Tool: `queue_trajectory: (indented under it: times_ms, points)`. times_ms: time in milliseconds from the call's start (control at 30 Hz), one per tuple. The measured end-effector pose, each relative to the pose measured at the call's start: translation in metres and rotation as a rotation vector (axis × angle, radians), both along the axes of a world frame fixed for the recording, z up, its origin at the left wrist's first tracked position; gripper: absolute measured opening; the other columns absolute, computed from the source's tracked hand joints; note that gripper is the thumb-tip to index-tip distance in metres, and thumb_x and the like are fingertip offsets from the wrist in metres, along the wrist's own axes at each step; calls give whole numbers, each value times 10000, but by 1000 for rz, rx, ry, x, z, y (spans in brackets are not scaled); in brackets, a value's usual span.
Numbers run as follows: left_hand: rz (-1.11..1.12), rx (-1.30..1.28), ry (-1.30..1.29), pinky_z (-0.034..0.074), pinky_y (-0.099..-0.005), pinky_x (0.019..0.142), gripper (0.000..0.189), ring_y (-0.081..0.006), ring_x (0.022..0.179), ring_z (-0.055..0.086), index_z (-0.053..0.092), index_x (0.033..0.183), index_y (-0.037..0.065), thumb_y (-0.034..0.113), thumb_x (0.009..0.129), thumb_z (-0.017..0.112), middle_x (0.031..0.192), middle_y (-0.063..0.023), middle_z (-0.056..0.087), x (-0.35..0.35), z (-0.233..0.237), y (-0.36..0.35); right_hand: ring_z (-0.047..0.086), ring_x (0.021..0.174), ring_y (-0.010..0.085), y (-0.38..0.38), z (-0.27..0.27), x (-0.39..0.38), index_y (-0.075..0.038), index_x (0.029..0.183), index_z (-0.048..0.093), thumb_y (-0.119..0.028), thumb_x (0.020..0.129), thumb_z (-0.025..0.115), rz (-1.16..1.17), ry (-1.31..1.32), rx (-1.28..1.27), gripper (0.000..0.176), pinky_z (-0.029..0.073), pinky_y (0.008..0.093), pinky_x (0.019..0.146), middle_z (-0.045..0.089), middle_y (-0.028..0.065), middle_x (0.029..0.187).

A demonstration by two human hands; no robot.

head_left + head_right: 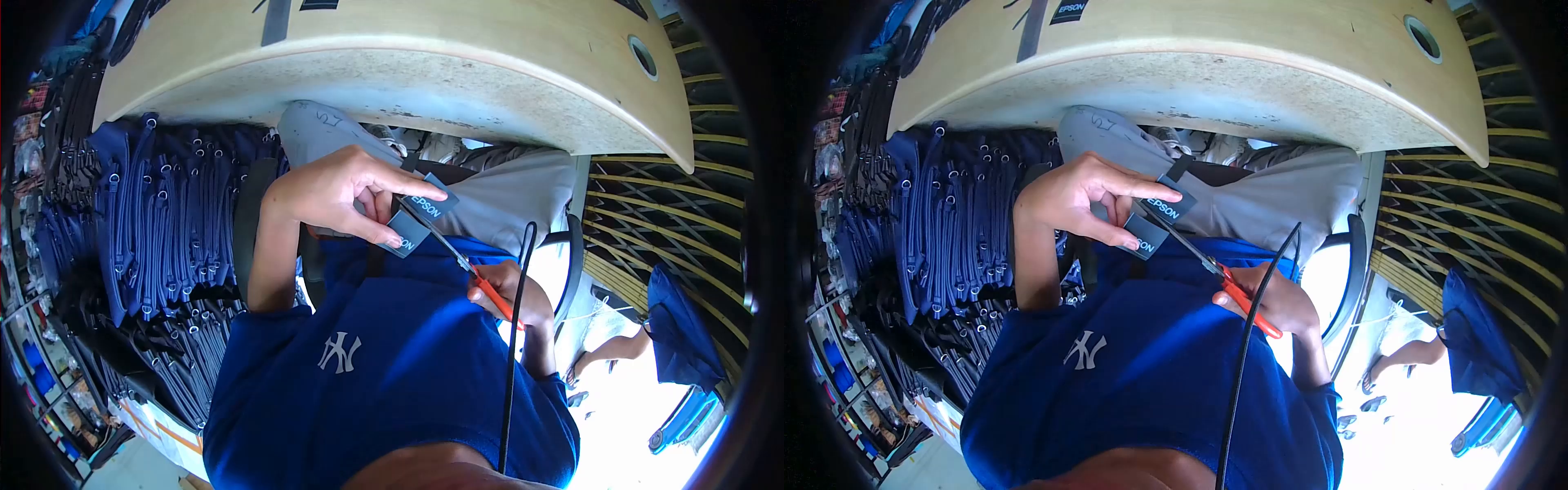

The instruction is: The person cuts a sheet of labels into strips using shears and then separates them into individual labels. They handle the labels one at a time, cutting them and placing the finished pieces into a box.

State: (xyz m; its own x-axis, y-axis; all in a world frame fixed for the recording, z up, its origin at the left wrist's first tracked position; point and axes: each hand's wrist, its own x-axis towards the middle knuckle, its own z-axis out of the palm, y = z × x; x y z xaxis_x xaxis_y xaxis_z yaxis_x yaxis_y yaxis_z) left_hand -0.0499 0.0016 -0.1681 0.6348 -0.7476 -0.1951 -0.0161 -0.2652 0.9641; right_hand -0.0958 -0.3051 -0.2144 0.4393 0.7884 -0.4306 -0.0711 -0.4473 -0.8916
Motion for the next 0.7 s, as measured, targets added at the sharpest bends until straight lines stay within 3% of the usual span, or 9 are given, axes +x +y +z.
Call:
queue_trajectory:
  times_ms: [100, 167, 367, 467, 500, 533, 600, 633, 700]
  points:
    - [57, -39, -27, 389, -176, 494, 613, -35, 536, 529, 537, 1258, 51, -8, 685, 747, 629, -13, 607, 3, 3, 9, 396, 451, 157, -1, -6, -3, -43, 644, 474, -470, 875, 562, -50, -6, 73, 493, 314, 319, 456, 390, 35, 503]
    - [210, -78, -125, 474, -176, 578, 621, -40, 587, 575, 529, 1277, 117, 16, 704, 744, 670, -18, 631, 12, 14, 13, 394, 468, 143, -4, -17, -6, -42, 648, 475, -451, 884, 557, -107, 11, 134, 479, 316, 313, 464, 392, 32, 519]
    - [614, 16, -491, 497, -191, 601, 396, -64, 684, 606, 598, 1139, 8, 25, 759, 707, 869, -82, 681, 91, 70, 4, 366, 491, 137, 3, -33, -9, -11, 632, 460, -433, 913, 510, -123, -25, 191, 510, 315, 327, 477, 391, 48, 533]
    - [717, 197, -856, 388, -165, 558, 279, -7, 639, 527, 656, 1059, 73, 125, 789, 703, 663, 31, 606, 174, 90, 1, 369, 501, 166, 7, -34, -9, -2, 644, 465, -401, 925, 503, -135, -45, 250, 490, 320, 339, 497, 399, 78, 552]
    - [731, 229, -1034, 447, -219, 591, 285, -94, 649, 589, 660, 1046, 89, 101, 765, 710, 749, -37, 652, 202, 102, -3, 369, 501, 166, 7, -34, -10, -2, 644, 465, -401, 925, 503, -142, -63, 253, 490, 320, 339, 497, 399, 78, 552]
    - [782, 234, -918, 470, -261, 573, 135, -131, 615, 596, 645, 914, -6, 1, 779, 641, 697, -86, 635, 228, 116, -10, 368, 503, 166, 6, -35, -11, 0, 650, 470, -403, 924, 504, -164, -53, 243, 489, 320, 339, 498, 400, 78, 553]
    - [621, 71, -1233, 470, -256, 583, 184, -147, 663, 600, 646, 935, 1, 25, 756, 680, 786, -108, 663, 305, 106, 5, 368, 513, 163, 4, -33, -12, 3, 669, 486, -408, 923, 506, -194, -58, 227, 483, 321, 344, 504, 405, 73, 558]
    - [623, 224, -1199, 489, -289, 607, 227, -200, 666, 616, 640, 1011, 18, 40, 786, 654, 821, -118, 663, 326, 103, 10, 410, 538, 155, 2, -28, -11, 8, 694, 509, -408, 923, 505, -205, -46, 205, 475, 345, 329, 516, 446, 67, 580]
    - [475, 492, -1507, 493, -314, 729, 358, -253, 838, 636, 634, 1086, 95, 95, 737, 715, 969, -147, 648, 389, 74, 39, 469, 579, 152, -1, -11, -9, 18, 728, 535, -405, 923, 506, -251, 57, 179, 466, 384, 305, 542, 498, 67, 621]
